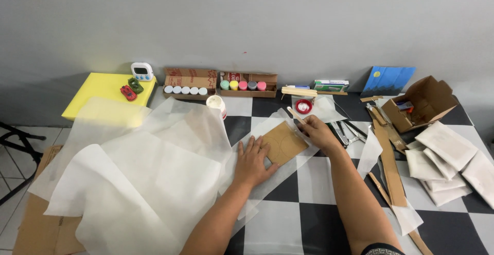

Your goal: Folding white paper around a cardboard base and securing it using a stapler on a workspace.

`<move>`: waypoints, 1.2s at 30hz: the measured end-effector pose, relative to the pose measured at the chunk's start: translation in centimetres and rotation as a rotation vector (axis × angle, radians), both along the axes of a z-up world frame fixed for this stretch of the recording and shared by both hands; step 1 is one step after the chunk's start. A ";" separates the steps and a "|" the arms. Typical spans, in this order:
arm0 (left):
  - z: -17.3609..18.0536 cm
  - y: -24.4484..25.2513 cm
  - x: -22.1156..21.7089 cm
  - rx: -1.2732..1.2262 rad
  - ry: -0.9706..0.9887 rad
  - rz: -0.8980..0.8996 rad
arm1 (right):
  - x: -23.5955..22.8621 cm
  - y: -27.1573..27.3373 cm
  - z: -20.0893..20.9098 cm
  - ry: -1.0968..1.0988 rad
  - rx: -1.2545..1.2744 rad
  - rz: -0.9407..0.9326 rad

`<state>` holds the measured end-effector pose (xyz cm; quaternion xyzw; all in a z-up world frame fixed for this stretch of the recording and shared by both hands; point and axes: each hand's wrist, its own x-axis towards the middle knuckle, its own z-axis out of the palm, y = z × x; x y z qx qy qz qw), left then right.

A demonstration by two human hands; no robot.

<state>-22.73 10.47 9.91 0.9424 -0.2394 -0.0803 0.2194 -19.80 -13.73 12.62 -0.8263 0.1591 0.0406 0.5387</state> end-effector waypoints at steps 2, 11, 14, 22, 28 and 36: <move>-0.2 0.0 0.0 0.002 -0.005 0.001 | 0.1 -0.1 -0.8 0.004 0.007 0.018; -1.5 0.1 0.2 -0.031 -0.065 0.010 | 0.2 -0.1 -1.6 0.014 -0.003 0.051; -1.6 0.1 0.2 -0.038 -0.059 0.009 | 0.0 0.0 -1.7 0.012 0.004 0.056; -2.8 -0.3 0.6 -0.034 -0.072 0.016 | -0.5 -0.2 -4.2 0.047 -0.205 0.115; -4.0 -1.3 1.7 -0.086 -0.060 -0.075 | -1.5 1.0 -1.9 0.022 -0.197 0.102; -2.2 -3.0 3.1 0.032 -0.047 -0.225 | -1.1 0.8 -2.7 0.037 -0.161 0.100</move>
